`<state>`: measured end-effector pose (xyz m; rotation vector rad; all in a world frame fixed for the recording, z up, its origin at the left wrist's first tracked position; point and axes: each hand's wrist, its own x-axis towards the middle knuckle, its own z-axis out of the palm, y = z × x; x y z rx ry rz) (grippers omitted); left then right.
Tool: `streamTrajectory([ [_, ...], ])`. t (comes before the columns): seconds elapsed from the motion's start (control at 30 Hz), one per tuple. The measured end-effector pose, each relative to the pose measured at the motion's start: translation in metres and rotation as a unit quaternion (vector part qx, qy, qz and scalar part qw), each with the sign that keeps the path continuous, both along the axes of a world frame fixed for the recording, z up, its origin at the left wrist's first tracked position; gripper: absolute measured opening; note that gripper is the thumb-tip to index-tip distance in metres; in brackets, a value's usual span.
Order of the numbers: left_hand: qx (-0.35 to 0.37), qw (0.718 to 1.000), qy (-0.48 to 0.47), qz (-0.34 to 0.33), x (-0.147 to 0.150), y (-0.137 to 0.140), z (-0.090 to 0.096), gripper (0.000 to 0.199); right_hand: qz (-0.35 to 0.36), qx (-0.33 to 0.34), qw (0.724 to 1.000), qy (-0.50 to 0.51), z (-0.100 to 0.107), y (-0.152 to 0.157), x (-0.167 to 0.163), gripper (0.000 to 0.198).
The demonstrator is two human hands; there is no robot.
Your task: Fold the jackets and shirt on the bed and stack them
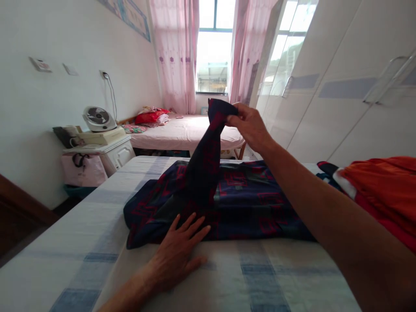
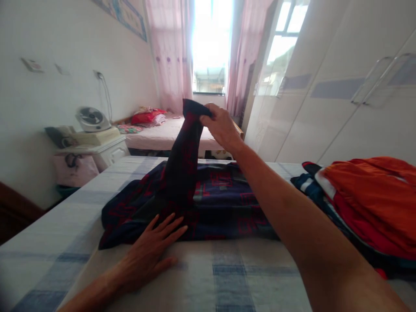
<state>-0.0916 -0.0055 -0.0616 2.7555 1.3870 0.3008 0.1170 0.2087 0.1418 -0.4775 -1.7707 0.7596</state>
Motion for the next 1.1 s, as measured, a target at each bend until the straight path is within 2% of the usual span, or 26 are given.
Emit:
streamTrajectory([
  [0.1, -0.013, 1.0, -0.005, 0.009, 0.001, 0.001, 0.0, 0.061, -0.035, 0.015, 0.999, -0.013, -0.002, -0.05, 0.041, 0.011],
  [0.17, -0.015, 1.0, -0.012, 0.014, 0.001, 0.001, 0.0, 0.058, -0.036, -0.013, 0.999, -0.037, -0.018, -0.084, 0.072, 0.009],
  [0.27, -0.003, 0.999, -0.034, 0.021, 0.002, 0.003, 0.002, 0.048, -0.057, -0.088, 0.985, -0.137, -0.051, -0.122, 0.113, 0.006],
  [0.33, 0.029, 0.997, -0.065, 0.041, 0.003, 0.007, 0.007, 0.039, -0.087, -0.143, 0.967, -0.19, -0.072, -0.135, 0.131, 0.007],
  [0.4, 0.094, 0.988, -0.098, 0.075, 0.002, 0.017, 0.014, 0.034, -0.106, -0.183, 0.955, -0.207, -0.088, -0.139, 0.141, 0.01],
  [0.47, 0.157, 0.978, -0.094, 0.1, 0.001, 0.033, 0.024, 0.038, -0.112, -0.199, 0.953, -0.197, -0.096, -0.134, 0.143, 0.014],
  [0.57, 0.169, 0.98, -0.027, 0.105, 0.0, 0.06, 0.036, 0.053, -0.104, -0.204, 0.965, -0.129, -0.093, -0.117, 0.131, 0.016],
  [0.7, 0.165, 0.976, -0.007, 0.143, -0.002, 0.079, 0.041, 0.033, -0.065, -0.215, 0.974, 0.025, -0.065, -0.095, 0.113, 0.01],
  [0.77, 0.211, 0.962, -0.04, 0.169, -0.005, 0.076, 0.04, 0.023, -0.057, -0.196, 0.976, 0.08, -0.055, -0.093, 0.116, 0.008],
  [0.83, 0.26, 0.947, -0.067, 0.174, -0.009, 0.067, 0.037, 0.016, -0.065, -0.179, 0.976, 0.105, -0.057, -0.098, 0.131, 0.007],
  [0.87, 0.274, 0.945, -0.068, 0.164, -0.01, 0.062, 0.035, 0.014, -0.078, -0.183, 0.974, 0.106, -0.065, -0.103, 0.141, 0.006],
  [0.93, 0.271, 0.953, -0.043, 0.129, -0.012, 0.053, 0.031, 0.013, -0.122, -0.231, 0.962, 0.078, -0.091, -0.114, 0.165, 0.004],
  [1.03, 0.238, 0.968, -0.01, 0.08, -0.013, 0.046, 0.024, 0.017, -0.198, -0.371, 0.907, 0.001, -0.142, -0.129, 0.194, 0.009],
  [1.1, 0.221, 0.973, -0.014, 0.06, -0.014, 0.046, 0.019, 0.02, -0.232, -0.405, 0.883, -0.049, -0.168, -0.135, 0.203, 0.023],
])
